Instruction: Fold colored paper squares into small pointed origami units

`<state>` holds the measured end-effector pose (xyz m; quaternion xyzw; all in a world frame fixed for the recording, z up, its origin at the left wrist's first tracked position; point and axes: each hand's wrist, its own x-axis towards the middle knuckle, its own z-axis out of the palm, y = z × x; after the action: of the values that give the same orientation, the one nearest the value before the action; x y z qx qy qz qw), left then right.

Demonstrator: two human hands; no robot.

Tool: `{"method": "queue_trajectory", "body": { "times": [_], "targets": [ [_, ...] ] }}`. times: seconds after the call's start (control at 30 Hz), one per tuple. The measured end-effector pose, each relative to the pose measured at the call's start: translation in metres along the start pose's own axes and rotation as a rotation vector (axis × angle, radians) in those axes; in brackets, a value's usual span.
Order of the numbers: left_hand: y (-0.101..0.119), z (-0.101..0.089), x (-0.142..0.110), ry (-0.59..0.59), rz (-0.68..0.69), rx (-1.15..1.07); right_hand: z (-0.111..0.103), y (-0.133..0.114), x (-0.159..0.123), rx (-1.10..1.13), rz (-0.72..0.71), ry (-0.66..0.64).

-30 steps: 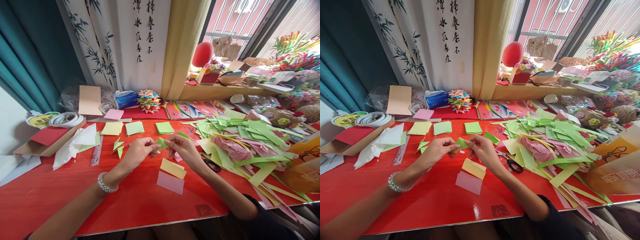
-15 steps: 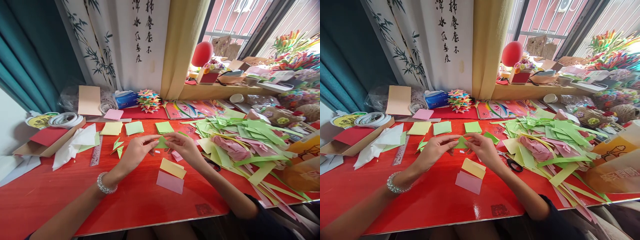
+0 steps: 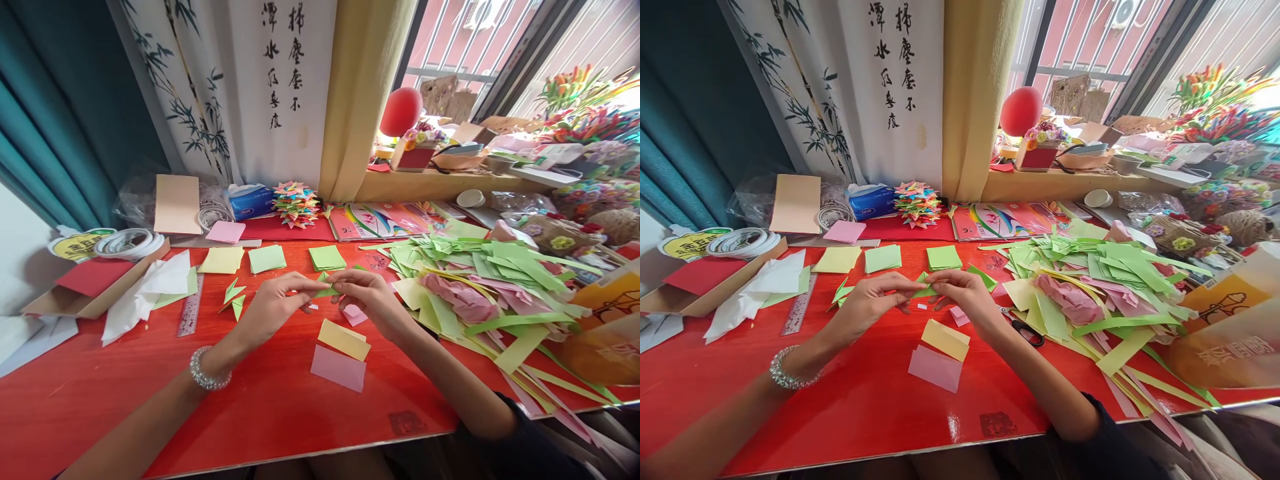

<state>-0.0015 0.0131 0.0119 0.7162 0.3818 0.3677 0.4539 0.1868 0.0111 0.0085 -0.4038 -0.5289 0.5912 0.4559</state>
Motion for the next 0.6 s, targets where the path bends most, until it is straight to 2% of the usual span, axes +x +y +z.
{"method": "queue_trajectory", "body": {
  "times": [0.23,0.6],
  "targets": [
    [0.0025,0.0025,0.0006,0.063,-0.071,-0.061,0.0020,0.0011,-0.0008,-0.021,-0.040,0.036],
    [0.0004,0.0078,0.0029,0.078,-0.140,-0.212,0.0061,-0.0017,-0.0043,-0.073,-0.009,0.076]
  ]
}}
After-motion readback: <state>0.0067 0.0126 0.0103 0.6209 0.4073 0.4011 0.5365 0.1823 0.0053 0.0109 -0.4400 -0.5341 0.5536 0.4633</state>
